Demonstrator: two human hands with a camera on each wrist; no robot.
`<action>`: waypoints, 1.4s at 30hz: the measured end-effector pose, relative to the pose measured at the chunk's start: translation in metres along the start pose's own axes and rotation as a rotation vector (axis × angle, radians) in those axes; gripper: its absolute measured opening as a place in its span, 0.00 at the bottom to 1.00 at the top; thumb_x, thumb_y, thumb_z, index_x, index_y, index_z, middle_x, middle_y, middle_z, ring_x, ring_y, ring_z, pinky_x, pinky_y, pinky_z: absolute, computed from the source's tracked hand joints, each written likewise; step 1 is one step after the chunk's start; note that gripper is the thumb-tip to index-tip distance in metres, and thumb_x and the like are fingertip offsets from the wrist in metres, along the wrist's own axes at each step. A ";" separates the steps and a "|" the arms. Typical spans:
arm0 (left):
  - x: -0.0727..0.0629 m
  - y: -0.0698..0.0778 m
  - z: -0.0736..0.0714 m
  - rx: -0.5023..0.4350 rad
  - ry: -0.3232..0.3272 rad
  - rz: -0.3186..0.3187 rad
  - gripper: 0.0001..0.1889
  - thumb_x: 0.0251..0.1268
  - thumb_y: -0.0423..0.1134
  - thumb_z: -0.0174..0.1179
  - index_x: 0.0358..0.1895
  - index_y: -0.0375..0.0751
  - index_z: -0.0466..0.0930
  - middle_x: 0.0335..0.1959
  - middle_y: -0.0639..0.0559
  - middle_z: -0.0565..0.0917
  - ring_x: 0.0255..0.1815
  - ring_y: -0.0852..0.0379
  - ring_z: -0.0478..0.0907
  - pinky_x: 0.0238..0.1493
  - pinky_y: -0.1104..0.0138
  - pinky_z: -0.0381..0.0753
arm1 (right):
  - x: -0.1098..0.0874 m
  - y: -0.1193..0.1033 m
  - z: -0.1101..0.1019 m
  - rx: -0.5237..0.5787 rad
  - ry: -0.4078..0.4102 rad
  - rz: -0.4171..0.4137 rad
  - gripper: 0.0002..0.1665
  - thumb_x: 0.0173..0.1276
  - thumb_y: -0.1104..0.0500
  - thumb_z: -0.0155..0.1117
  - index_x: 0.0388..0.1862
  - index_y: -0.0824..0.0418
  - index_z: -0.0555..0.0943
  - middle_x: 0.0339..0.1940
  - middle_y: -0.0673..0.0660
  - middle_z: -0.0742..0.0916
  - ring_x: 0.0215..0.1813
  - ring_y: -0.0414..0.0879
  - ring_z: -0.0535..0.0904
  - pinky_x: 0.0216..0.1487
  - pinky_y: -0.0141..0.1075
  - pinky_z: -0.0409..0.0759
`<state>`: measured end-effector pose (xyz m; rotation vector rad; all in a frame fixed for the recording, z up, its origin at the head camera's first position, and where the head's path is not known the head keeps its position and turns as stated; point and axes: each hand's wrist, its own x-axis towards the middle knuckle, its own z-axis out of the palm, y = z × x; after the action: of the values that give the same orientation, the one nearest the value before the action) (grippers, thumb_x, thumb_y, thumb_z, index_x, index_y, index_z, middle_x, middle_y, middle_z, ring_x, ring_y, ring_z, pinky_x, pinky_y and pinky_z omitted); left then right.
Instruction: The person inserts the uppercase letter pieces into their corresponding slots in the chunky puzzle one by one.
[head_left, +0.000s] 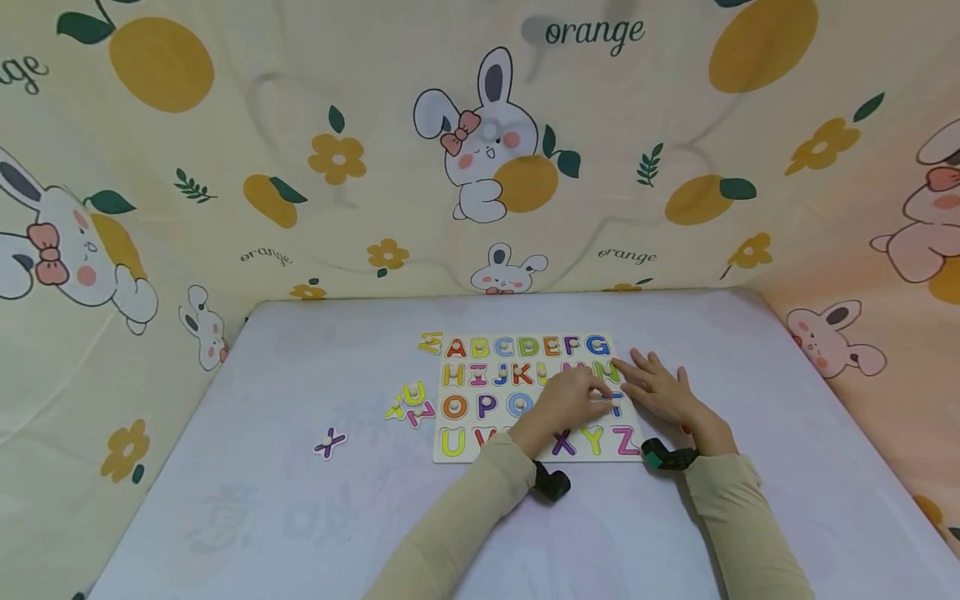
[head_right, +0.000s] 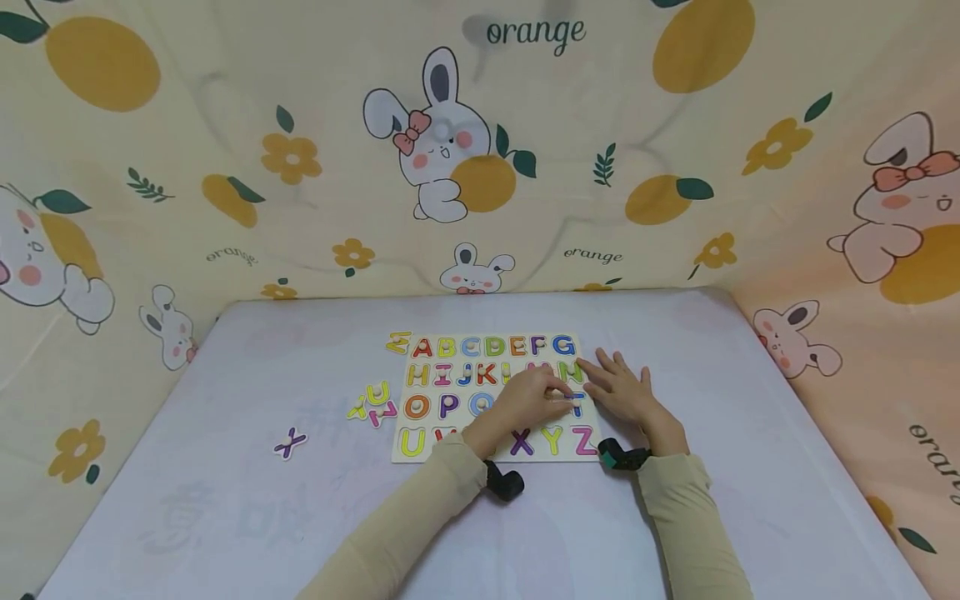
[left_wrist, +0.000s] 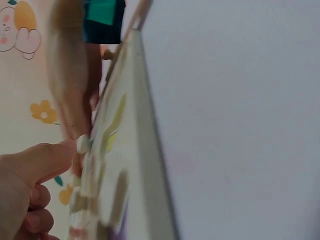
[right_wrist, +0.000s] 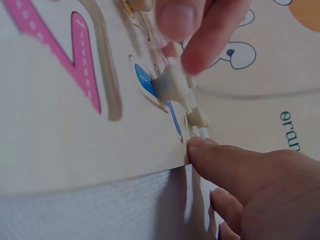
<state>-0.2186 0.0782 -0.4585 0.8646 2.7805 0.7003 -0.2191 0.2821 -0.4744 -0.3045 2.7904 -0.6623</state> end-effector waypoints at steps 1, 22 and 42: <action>-0.002 -0.002 -0.002 -0.010 0.009 0.000 0.12 0.63 0.51 0.63 0.47 0.57 0.86 0.40 0.59 0.81 0.34 0.67 0.70 0.37 0.77 0.67 | 0.000 0.000 0.000 0.002 -0.001 0.000 0.35 0.74 0.41 0.48 0.74 0.54 0.61 0.78 0.71 0.53 0.76 0.76 0.39 0.65 0.76 0.28; -0.057 -0.064 -0.057 -0.241 0.216 0.050 0.12 0.62 0.42 0.64 0.46 0.43 0.86 0.34 0.45 0.82 0.32 0.58 0.70 0.35 0.74 0.64 | -0.002 0.001 -0.003 -0.003 -0.013 0.031 0.38 0.73 0.39 0.46 0.76 0.53 0.57 0.79 0.69 0.50 0.78 0.73 0.36 0.66 0.74 0.25; -0.125 -0.145 -0.097 -0.355 0.349 -0.142 0.11 0.59 0.38 0.66 0.43 0.37 0.86 0.24 0.51 0.68 0.30 0.60 0.63 0.33 0.73 0.60 | -0.002 -0.002 0.000 -0.012 0.009 0.009 0.36 0.73 0.41 0.48 0.75 0.54 0.59 0.78 0.70 0.52 0.77 0.75 0.38 0.66 0.74 0.26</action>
<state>-0.2144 -0.1356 -0.4411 0.5103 2.8264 1.3783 -0.2171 0.2808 -0.4728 -0.2921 2.8037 -0.6472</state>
